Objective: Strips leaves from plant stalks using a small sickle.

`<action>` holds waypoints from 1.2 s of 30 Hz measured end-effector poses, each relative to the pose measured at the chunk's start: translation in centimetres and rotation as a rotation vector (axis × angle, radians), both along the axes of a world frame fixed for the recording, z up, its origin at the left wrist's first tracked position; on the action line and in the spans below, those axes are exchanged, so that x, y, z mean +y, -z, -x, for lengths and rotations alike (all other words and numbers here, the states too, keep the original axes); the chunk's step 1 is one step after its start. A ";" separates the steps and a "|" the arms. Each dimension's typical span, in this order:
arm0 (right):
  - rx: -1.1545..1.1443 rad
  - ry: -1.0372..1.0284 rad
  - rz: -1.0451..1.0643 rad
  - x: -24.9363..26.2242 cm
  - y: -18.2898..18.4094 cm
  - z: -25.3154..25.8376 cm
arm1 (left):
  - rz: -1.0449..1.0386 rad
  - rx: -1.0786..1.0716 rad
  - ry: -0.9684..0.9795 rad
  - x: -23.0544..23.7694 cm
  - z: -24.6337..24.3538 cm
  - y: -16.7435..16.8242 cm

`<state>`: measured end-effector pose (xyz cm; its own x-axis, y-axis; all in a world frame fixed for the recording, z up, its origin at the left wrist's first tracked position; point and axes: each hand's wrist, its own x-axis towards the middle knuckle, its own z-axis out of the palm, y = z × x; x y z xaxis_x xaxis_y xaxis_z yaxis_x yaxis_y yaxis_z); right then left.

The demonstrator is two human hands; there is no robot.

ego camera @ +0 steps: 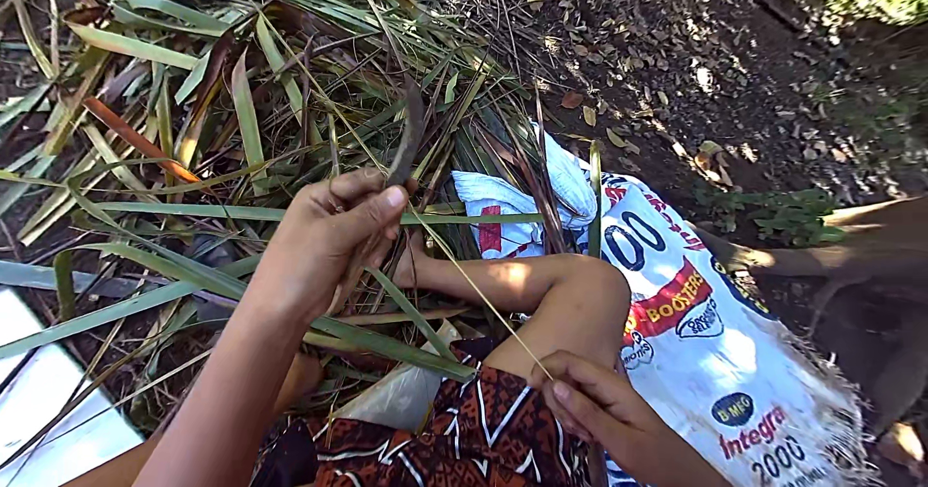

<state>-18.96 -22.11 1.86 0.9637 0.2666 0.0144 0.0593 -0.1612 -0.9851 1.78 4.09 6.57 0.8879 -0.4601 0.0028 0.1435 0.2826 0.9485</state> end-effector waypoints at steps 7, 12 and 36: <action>-0.236 0.311 0.183 2.5 -1.7 -2.3 | -0.081 -0.084 0.457 -5.5 6.0 2.3; -0.309 0.397 0.307 2.3 -2.0 -1.4 | -0.071 -0.024 0.394 -5.0 5.5 1.0; -0.217 0.240 0.281 2.7 -1.6 -2.6 | -0.004 0.098 0.132 -5.0 3.6 2.9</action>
